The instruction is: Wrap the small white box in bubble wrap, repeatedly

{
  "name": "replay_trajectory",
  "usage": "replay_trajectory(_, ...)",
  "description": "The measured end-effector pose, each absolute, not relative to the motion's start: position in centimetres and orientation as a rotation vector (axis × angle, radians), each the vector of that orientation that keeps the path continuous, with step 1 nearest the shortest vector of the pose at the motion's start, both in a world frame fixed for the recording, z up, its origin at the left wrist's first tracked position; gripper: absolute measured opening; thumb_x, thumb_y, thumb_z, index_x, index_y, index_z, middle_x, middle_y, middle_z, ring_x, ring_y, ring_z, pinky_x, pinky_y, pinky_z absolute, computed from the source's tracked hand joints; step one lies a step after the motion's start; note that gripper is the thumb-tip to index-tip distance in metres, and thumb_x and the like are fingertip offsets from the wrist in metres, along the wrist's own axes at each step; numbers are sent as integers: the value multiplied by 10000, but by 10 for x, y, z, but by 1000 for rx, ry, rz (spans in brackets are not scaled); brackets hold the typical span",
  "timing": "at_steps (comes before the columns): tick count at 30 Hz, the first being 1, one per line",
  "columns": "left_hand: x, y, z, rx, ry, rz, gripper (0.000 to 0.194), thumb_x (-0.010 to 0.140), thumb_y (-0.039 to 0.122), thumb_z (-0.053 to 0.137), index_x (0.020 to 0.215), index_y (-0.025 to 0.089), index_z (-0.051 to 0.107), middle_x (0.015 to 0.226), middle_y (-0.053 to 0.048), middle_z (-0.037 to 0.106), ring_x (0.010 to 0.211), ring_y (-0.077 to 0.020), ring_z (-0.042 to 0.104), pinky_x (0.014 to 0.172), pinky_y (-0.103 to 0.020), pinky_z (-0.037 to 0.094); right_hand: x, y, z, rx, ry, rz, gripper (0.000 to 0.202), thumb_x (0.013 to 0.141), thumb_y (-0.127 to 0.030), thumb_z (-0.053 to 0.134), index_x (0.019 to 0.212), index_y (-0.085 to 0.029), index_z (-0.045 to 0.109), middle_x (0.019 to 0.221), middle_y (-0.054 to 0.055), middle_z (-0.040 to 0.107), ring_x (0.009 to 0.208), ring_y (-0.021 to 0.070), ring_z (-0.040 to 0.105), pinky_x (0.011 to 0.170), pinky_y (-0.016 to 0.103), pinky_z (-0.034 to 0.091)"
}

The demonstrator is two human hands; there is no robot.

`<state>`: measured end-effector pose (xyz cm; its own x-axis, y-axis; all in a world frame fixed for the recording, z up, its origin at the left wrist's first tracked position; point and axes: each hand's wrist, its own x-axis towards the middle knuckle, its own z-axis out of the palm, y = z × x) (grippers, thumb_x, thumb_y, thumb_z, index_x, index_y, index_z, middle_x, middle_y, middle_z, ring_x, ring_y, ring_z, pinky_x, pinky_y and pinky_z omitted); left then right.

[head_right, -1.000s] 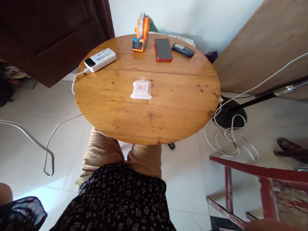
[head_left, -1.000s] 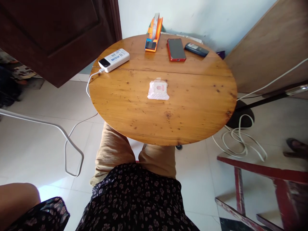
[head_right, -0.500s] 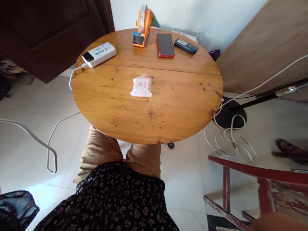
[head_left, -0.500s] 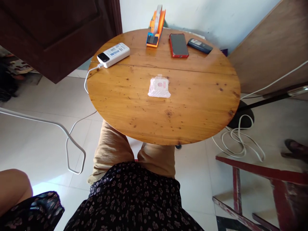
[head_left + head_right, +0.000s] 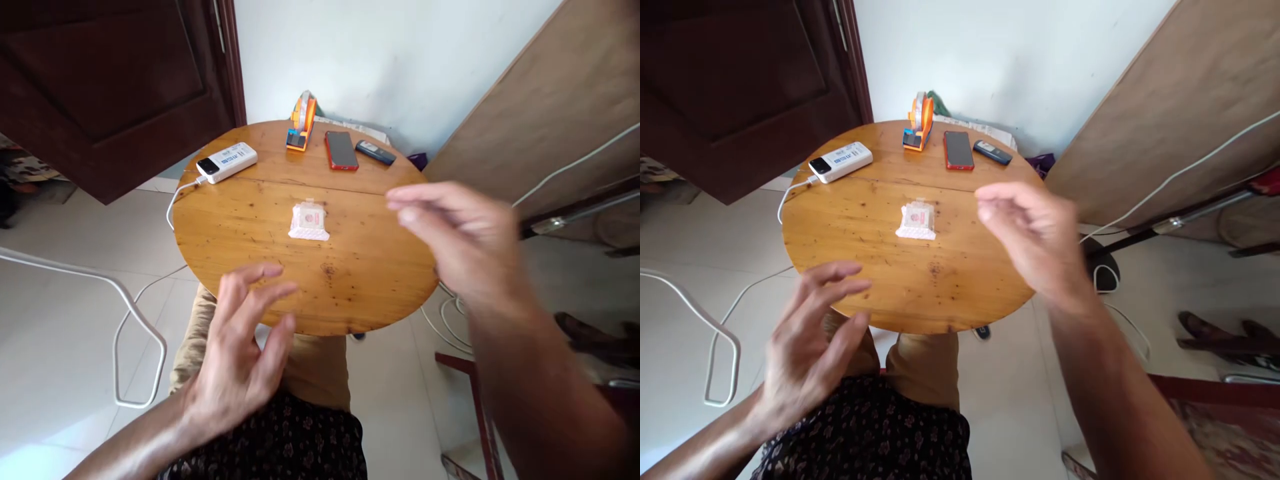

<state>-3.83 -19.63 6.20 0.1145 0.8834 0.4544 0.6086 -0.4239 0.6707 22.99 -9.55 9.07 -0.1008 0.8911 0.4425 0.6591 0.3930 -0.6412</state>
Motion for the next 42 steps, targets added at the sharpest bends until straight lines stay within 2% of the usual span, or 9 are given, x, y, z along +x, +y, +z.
replay_trajectory(3, -17, -146, 46, 2019, 1459, 1242, 291, 855, 137, 571, 1135, 209, 606, 1229, -99, 568, 1176, -249, 546, 1013, -460, 484, 217, -57, 73, -1358, -1752, 611, 171, 857, -299, 655, 988, -217, 729, 940, 23, 733, 840, 163, 661, 796, 330, 520)
replay_trajectory(8, 10, -90, 23, 1980, 1615, 1192, 432, 791, 121, 578, 1222, 130, 560, 1277, -168, 520, 1234, -303, 489, 1053, -514, 437, 201, 2, 49, -1536, -1877, 883, 229, 834, -258, 609, 1019, -171, 712, 942, 57, 733, 805, 175, 655, 716, 289, 495)
replay_trajectory(12, 23, -78, 4, 1926, 1692, 1130, 472, 781, 133, 580, 1250, 162, 534, 1314, -171, 487, 1222, -313, 488, 1021, -518, 454, 191, 32, 43, -1643, -2095, 866, 177, 846, -235, 563, 903, -163, 714, 778, 28, 709, 694, 155, 615, 614, 246, 412)
replay_trajectory(16, 28, -68, -6, 1900, 1733, 1125, 438, 810, 203, 596, 1243, 192, 533, 1333, -167, 482, 1194, -319, 505, 978, -534, 467, 181, 50, 32, -1637, -2191, 745, 213, 873, -279, 539, 813, -150, 697, 716, 24, 673, 666, 150, 572, 599, 253, 368)
replay_trajectory(20, 27, -57, -10, 1909, 1630, 1204, 357, 843, 231, 575, 1198, 194, 557, 1224, -130, 563, 1155, -280, 532, 979, -483, 468, 175, 58, 17, -1541, -2091, 809, 310, 838, -345, 593, 1045, -133, 685, 718, 13, 652, 663, 150, 556, 600, 252, 375)
replay_trajectory(23, 24, -53, -13, 1881, 1563, 1250, 343, 857, 252, 573, 1195, 196, 564, 1183, -112, 587, 1126, -255, 548, 983, -452, 465, 172, 63, 7, -1427, -1896, 1001, 445, 788, -297, 611, 1198, -124, 617, 715, -5, 632, 632, 138, 544, 586, 244, 399)
replay_trajectory(28, 26, -53, -16, 1824, 1547, 1270, 351, 843, 255, 585, 1186, 184, 577, 1260, -137, 552, 1190, -267, 531, 1022, -468, 440, 174, 69, 0, -1236, -1627, 1200, 469, 722, -282, 657, 1163, -133, 607, 806, 8, 660, 623, 124, 555, 563, 246, 423)
replay_trajectory(35, 29, -53, -10, 1768, 1612, 1202, 342, 853, 249, 568, 1193, 211, 567, 1266, -122, 558, 1191, -269, 538, 1023, -487, 435, 185, 54, 17, -1040, -1780, 1171, 317, 771, -292, 667, 1062, -167, 662, 794, 6, 702, 696, 140, 639, 674, 281, 502)
replay_trajectory(42, 28, -51, -10, 1797, 1606, 1165, 331, 860, 261, 574, 1188, 220, 566, 1245, -103, 567, 1187, -252, 533, 1007, -462, 437, 182, 19, 42, -1057, -2033, 859, 230, 845, -154, 557, 1012, -193, 710, 861, 16, 748, 772, 152, 692, 718, 264, 526)
